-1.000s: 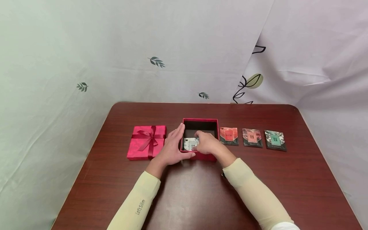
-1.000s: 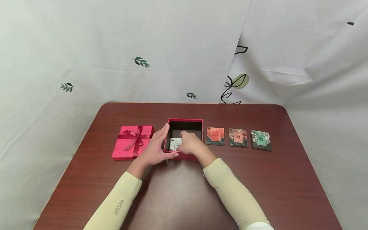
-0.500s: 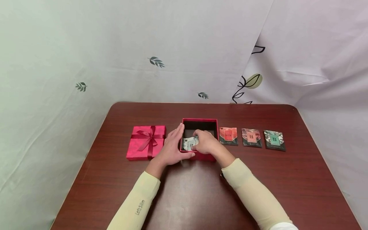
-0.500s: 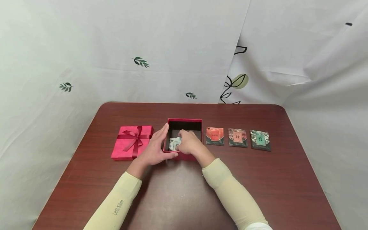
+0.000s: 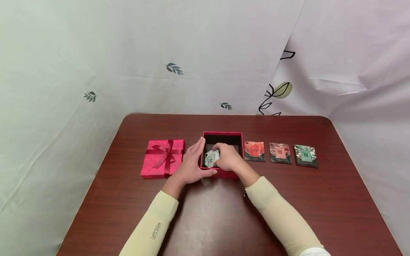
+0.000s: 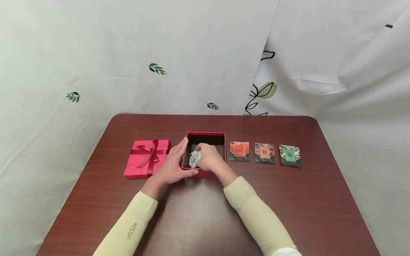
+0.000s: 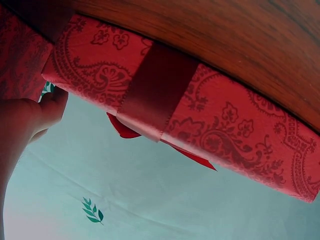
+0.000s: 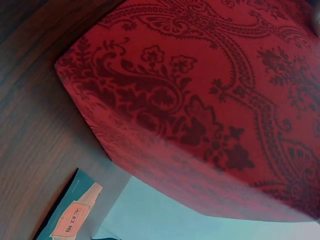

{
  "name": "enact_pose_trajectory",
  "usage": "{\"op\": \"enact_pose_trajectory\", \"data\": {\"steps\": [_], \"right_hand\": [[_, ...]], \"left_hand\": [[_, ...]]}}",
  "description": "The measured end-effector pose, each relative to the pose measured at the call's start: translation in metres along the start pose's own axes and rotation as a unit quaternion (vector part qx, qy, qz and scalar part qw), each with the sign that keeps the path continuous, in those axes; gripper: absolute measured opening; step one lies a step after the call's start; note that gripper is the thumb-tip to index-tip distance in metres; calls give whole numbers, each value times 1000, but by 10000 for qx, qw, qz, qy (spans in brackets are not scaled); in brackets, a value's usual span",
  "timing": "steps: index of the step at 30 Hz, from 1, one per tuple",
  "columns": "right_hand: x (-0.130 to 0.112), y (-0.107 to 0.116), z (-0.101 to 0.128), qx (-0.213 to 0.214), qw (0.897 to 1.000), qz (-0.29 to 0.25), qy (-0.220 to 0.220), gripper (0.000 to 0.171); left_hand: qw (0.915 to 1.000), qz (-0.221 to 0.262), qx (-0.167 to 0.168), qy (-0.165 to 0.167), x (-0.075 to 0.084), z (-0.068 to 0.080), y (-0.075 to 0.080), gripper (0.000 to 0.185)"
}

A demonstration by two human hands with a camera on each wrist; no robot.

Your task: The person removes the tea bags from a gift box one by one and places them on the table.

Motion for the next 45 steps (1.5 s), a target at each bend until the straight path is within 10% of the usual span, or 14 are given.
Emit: {"op": "enact_pose_trajectory", "data": {"steps": [45], "right_hand": [[18, 50, 39, 658, 9871, -1456, -77, 55]], "left_hand": [[9998, -26, -101, 157, 1, 0, 0, 122]]}}
Point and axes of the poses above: each hand's wrist, its own z-axis away from the middle knuckle, its own y-axis out of the back of the hand, x = y × z, the point moved 5 cm from there along -z, towards the middle knuckle, and after that the axes turned 6 degrees about y, right-handed, at the moved point
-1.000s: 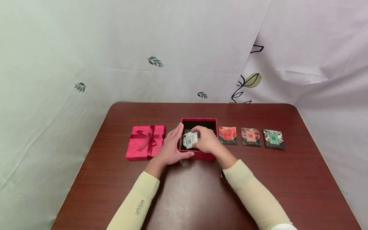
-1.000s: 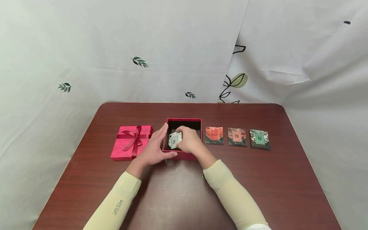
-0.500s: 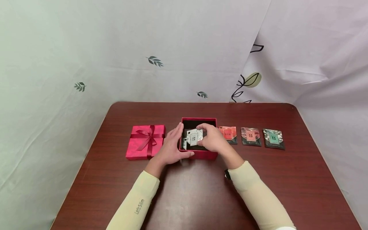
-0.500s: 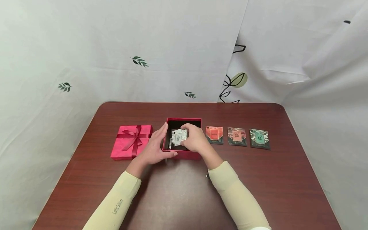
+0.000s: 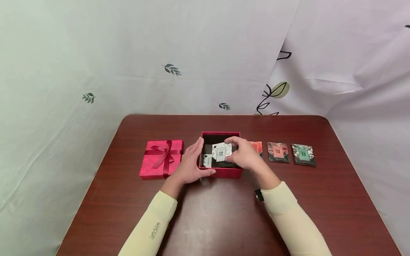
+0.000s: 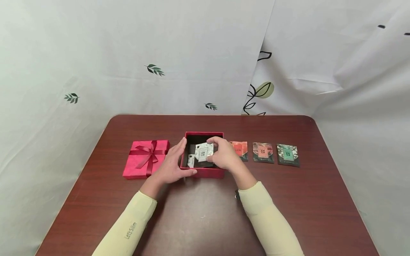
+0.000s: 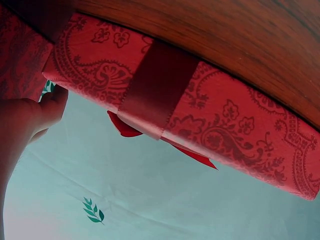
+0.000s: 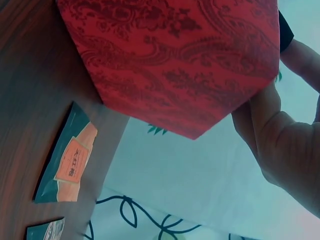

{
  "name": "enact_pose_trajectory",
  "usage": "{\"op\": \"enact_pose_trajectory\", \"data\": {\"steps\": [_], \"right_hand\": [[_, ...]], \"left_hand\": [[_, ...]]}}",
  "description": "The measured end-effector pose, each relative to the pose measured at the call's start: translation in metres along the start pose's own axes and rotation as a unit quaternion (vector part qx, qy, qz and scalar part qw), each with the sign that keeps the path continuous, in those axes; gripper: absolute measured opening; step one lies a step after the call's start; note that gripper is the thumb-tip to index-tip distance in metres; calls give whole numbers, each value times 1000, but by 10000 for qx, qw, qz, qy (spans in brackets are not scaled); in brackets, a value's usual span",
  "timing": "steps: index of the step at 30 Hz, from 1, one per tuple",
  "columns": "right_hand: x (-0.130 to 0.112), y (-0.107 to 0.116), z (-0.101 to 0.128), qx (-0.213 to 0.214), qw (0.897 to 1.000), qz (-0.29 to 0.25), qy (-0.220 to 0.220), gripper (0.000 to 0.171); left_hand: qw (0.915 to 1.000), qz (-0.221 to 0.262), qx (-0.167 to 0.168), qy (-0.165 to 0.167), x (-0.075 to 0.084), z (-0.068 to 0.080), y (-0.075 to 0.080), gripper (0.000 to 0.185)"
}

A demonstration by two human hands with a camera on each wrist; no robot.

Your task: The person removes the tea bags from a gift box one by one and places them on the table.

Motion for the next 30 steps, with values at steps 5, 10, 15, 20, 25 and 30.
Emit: {"op": "enact_pose_trajectory", "data": {"steps": [5, 10, 15, 20, 25, 30], "right_hand": [[4, 6, 3, 20, 9995, -300, 44, 55], [9, 11, 6, -45, 9979, -653, 1, 56], [16, 18, 11, -38, 9953, -967, -72, 56], [25, 24, 16, -39, 9907, -1362, 9, 57], [34, 30, 22, -131, 9837, -1795, 3, 59], [41, 35, 28, -181, 9817, -1895, -33, 60]], "left_hand": [[10000, 11, 13, 22, -1, 1, -1, 122], [10000, -7, 15, 34, -1, 1, 0, 121], [10000, -2, 25, 17, 0, 0, 0, 122], [10000, -45, 67, -16, 0, 0, 0, 122], [10000, -17, 74, -21, 0, 1, 0, 122], [10000, 5, 80, -19, 0, 1, 0, 122]]}}
Point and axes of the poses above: each hand's wrist, its own z-axis away from the middle knuckle, its own y-axis out of the back of the hand, x = y × z, the point moved 5 cm from there along -z, towards the middle knuckle, and after that the axes turned 6 degrees about y, right-handed, at the moved point
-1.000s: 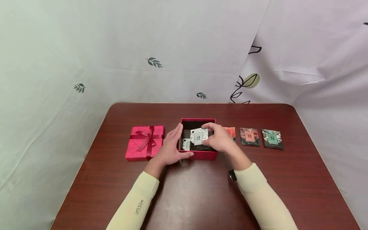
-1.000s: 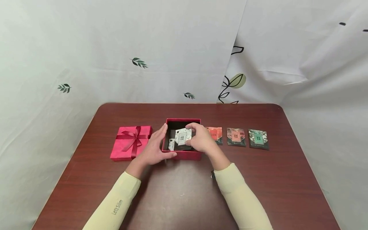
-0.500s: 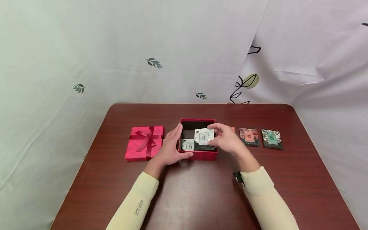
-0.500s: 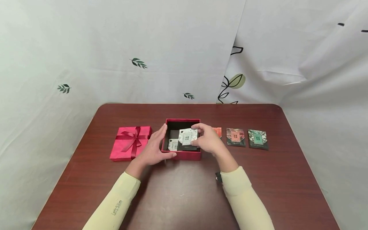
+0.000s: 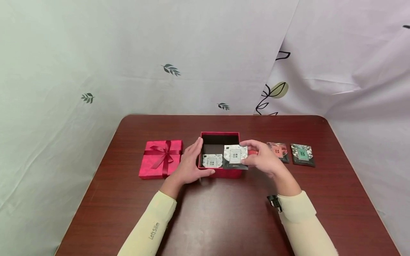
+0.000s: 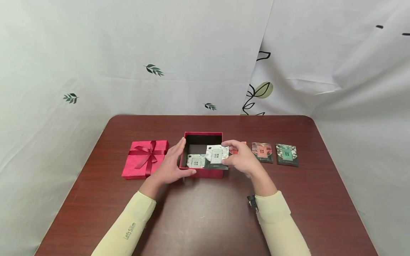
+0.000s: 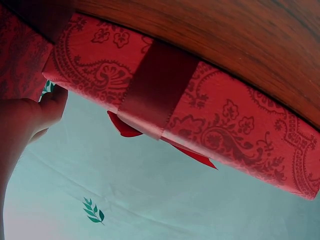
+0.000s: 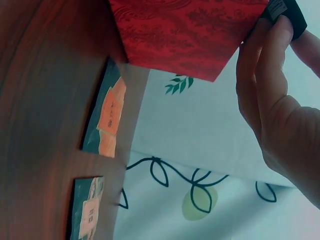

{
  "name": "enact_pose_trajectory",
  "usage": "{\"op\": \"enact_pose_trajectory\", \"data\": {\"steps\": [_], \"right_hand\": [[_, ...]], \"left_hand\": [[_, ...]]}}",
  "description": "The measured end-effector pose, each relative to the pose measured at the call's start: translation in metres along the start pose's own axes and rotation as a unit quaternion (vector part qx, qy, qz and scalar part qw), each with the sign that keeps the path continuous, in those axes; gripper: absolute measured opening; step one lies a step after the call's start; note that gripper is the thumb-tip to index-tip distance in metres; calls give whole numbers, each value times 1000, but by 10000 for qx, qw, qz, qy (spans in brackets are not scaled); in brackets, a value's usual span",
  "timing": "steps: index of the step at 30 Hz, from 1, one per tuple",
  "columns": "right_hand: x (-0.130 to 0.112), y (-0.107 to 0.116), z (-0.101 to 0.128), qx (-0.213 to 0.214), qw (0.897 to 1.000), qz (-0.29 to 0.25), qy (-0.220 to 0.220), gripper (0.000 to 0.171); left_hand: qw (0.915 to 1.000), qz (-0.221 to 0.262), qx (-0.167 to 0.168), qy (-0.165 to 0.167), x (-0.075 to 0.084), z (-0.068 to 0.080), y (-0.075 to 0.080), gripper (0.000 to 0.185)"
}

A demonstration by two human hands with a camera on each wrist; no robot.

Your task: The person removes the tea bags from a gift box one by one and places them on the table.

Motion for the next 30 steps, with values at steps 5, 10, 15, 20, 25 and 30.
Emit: {"op": "enact_pose_trajectory", "data": {"steps": [5, 10, 15, 20, 25, 30], "right_hand": [[6, 9, 7, -57, 9999, -60, -84, 64], [14, 18, 16, -122, 9998, -129, -93, 62], [23, 27, 25, -149, 9995, -269, -97, 59], [31, 35, 34, -220, 9985, -504, 15, 61], [42, 47, 44, -169, 9986, -504, 38, 59], [60, 50, 47, -200, 9993, -256, -161, 59]], "left_hand": [[10000, 27, -7, -4, 0, 0, 0, 122], [10000, 30, -1, 44, 0, 0, 0, 123], [10000, 24, -16, 73, 0, 0, 1, 122], [9999, 14, -49, 107, -1, 0, 0, 123], [10000, -23, -62, 72, 0, 0, -1, 123], [10000, 6, -28, 47, -1, 0, 0, 122]]}}
Point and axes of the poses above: each hand's wrist, its own z-axis away from the middle knuckle, its own y-axis out of the back of the hand, x = y × z, the point moved 5 cm from there along -z, towards the middle knuckle, and after that the axes turned 6 degrees about y, right-handed, at the moved point
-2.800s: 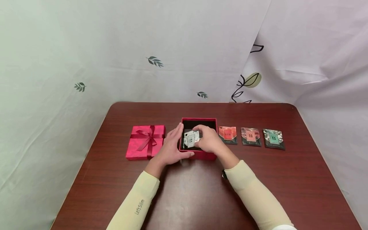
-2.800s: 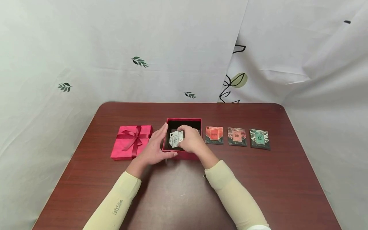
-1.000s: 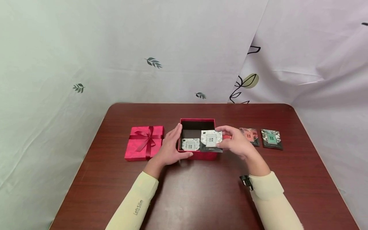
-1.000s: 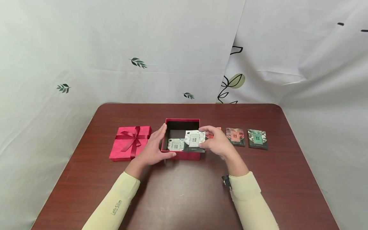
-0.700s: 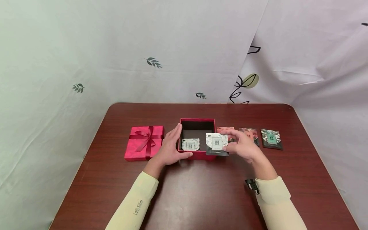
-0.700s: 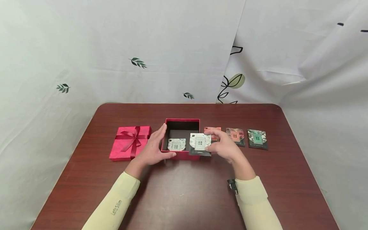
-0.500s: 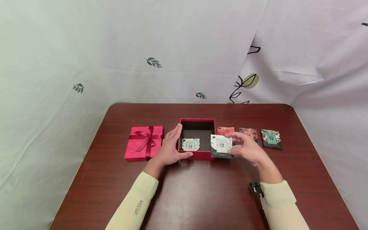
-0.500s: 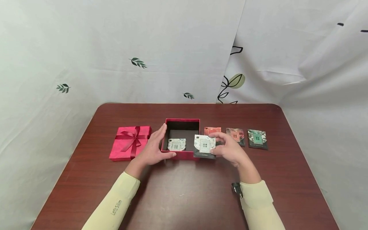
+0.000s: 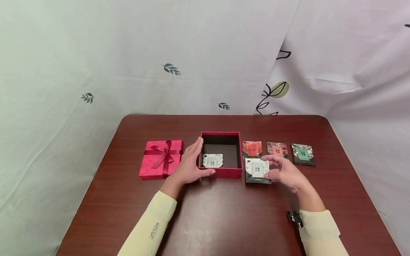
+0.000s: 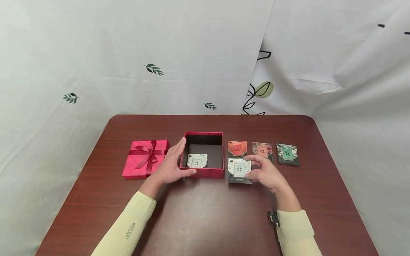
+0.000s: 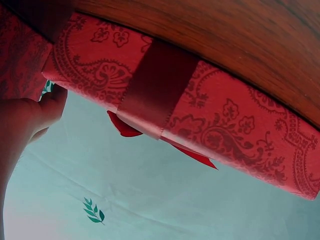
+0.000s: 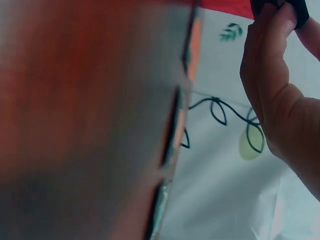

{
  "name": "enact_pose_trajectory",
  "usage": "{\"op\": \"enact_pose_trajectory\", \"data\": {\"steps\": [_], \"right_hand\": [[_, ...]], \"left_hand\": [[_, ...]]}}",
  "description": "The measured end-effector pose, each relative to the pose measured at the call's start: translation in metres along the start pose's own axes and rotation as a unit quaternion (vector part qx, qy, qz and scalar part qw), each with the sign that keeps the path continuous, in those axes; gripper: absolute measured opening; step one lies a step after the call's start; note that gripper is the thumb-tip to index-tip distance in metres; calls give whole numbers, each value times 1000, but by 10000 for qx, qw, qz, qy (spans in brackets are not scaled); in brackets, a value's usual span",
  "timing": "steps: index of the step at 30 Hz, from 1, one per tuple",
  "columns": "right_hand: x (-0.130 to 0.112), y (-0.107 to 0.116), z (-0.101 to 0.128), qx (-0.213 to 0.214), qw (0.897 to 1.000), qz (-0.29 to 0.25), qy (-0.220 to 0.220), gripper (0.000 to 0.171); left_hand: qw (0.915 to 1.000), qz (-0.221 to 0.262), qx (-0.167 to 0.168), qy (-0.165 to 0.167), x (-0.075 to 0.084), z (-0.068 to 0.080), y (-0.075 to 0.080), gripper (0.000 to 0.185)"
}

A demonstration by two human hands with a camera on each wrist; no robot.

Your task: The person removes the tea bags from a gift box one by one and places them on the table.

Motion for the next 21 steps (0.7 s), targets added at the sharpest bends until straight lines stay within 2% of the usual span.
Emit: {"op": "enact_pose_trajectory", "data": {"steps": [5, 12, 16, 21], "right_hand": [[12, -6, -1, -57, 9988, 377, -305, 58], [12, -11, -3, -107, 9946, 965, -360, 56], [15, -12, -4, -119, 9878, 1493, -422, 53], [17, -15, -5, -64, 9731, 2280, -308, 50]], "left_hand": [[10000, 4, -13, 31, -1, 0, 0, 122], [10000, 14, -16, 54, -1, 0, 1, 122], [10000, 17, -23, 23, -1, 0, 1, 122], [10000, 33, -12, -2, -1, 1, 0, 122]]}}
Point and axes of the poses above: each hand's wrist, its own z-axis away from the middle knuckle, its own y-axis out of the back of the hand, x = y × z, the point moved 5 cm from there along -z, towards the middle knuckle, and after that the axes turned 6 degrees about y, right-handed, at the moved point
